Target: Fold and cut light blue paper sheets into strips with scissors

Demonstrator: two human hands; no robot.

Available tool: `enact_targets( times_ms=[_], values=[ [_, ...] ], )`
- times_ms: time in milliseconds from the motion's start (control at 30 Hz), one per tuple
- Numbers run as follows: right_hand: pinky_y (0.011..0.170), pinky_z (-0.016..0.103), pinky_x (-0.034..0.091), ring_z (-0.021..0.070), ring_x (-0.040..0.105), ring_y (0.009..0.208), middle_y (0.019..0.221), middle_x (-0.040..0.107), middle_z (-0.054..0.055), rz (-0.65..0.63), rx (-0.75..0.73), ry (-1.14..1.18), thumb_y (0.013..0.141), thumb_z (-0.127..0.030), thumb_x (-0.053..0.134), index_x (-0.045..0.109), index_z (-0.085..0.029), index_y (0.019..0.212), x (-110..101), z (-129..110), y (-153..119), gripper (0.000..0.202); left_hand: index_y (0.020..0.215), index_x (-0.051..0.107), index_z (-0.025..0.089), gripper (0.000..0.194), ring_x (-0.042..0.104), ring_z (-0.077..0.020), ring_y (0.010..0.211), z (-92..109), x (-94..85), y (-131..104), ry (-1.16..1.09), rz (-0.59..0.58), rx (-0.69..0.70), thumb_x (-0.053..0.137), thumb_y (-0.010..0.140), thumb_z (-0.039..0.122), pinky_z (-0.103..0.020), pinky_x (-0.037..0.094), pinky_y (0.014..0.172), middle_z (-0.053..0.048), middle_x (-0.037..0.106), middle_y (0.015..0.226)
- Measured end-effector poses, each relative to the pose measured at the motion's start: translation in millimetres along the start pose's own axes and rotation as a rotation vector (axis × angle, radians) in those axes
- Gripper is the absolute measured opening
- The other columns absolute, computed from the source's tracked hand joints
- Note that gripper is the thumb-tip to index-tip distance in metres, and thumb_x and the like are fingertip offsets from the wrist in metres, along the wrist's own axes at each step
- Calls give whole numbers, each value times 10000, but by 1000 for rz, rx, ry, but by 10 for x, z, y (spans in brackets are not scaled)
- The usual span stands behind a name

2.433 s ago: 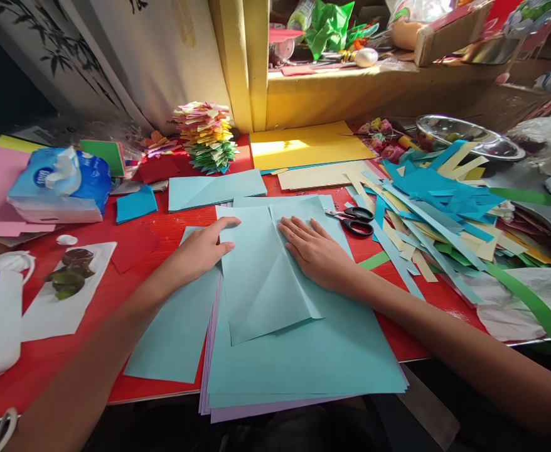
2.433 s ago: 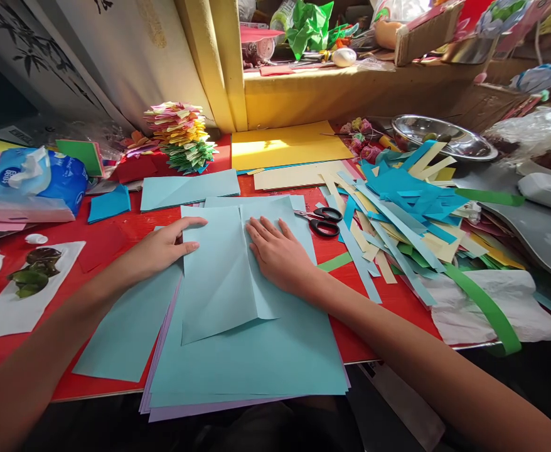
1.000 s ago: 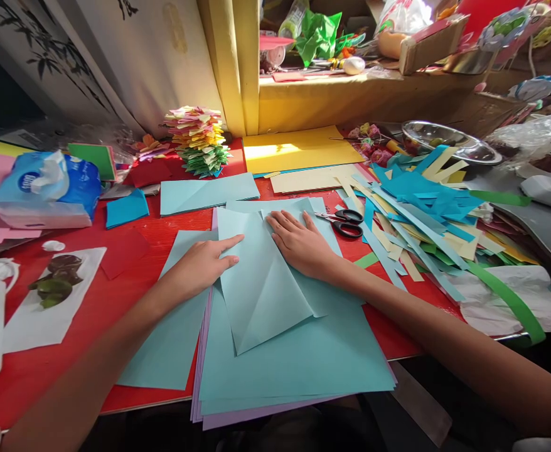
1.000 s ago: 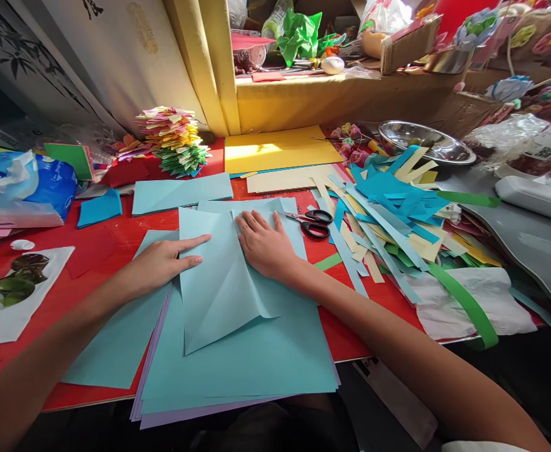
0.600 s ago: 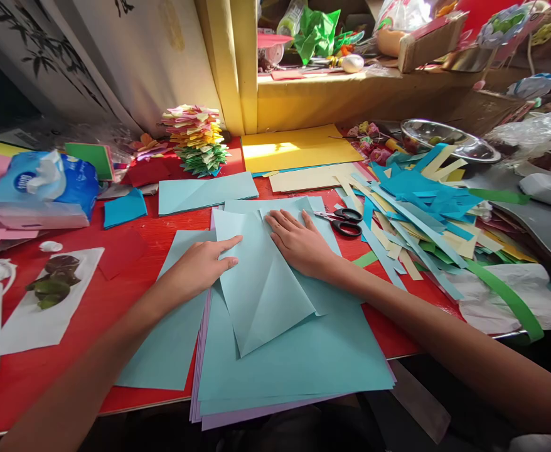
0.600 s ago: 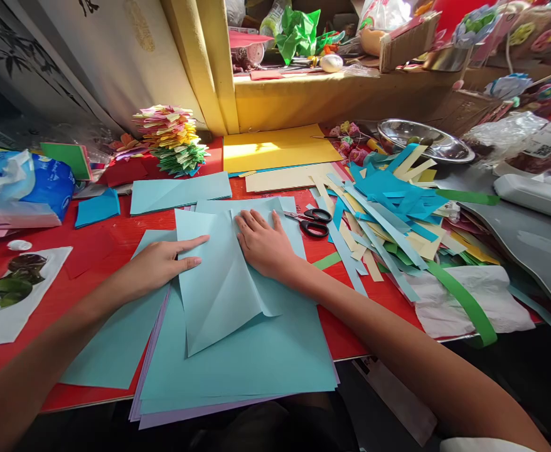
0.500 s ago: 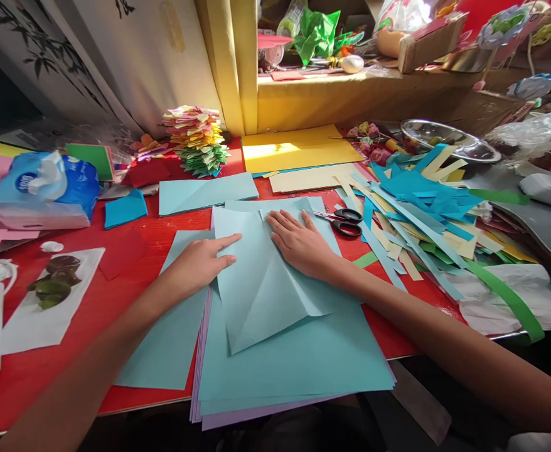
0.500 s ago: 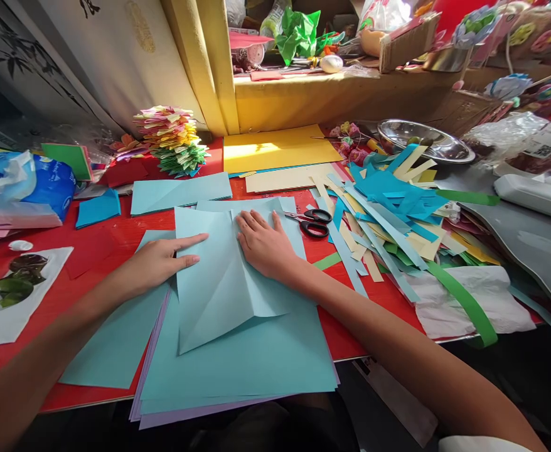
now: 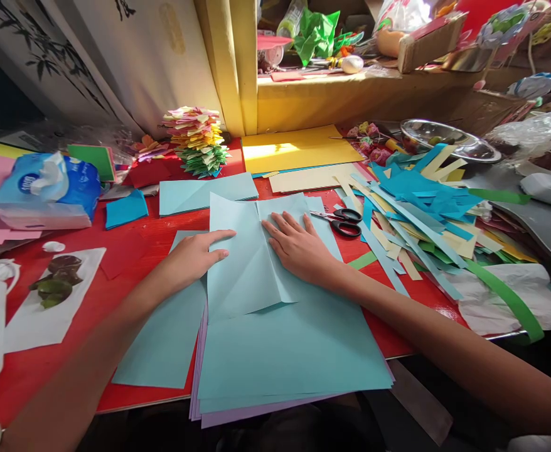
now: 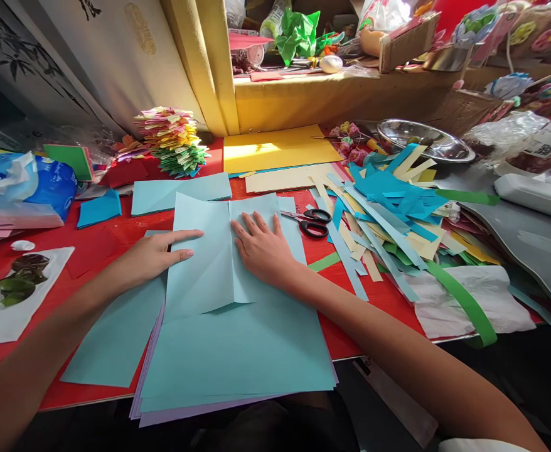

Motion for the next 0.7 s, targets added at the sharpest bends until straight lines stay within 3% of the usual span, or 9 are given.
enact_targets(
  times_ms=[300,500,633,700],
  values=[
    [1050,546,155,259,212,1334,1436,305,106,-18,14,-5,941,-282,138,306,-167,1382,-18,-3,-2,486,1287,466,332,508,577,-268,1001,121,19,-78,75,-5,-51,431,792,439,-332,450,789,-25,634,1106],
    [1055,554,136,261,202,1342,1444,298,103,-17,15,42,945,-291,156,317,-156,1380,-8,-1,0,483,1273,480,342,489,547,-271,1032,94,20,-67,42,4,-55,448,790,416,-357,430,827,-2,587,1194],
    [1087,509,99,239,196,1353,1439,316,85,-19,50,223,948,-355,148,327,-139,1378,-35,43,4,513,1241,510,328,452,552,-249,1000,93,-30,-65,-14,103,-14,458,796,383,-355,432,842,6,587,1189],
    [1100,450,137,215,226,1346,1432,331,73,-17,106,394,941,-423,130,304,-141,1390,-92,65,-11,558,1209,533,330,412,559,-226,970,128,-64,-95,-92,149,43,458,806,375,-339,443,832,18,592,1172]
  ],
)
Point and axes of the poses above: each hand's wrist, its own y-axis towards the middle knuckle, its own x-axis out of the palm, z = x × y, the point moved 1 cm from there along y, towards the middle knuckle
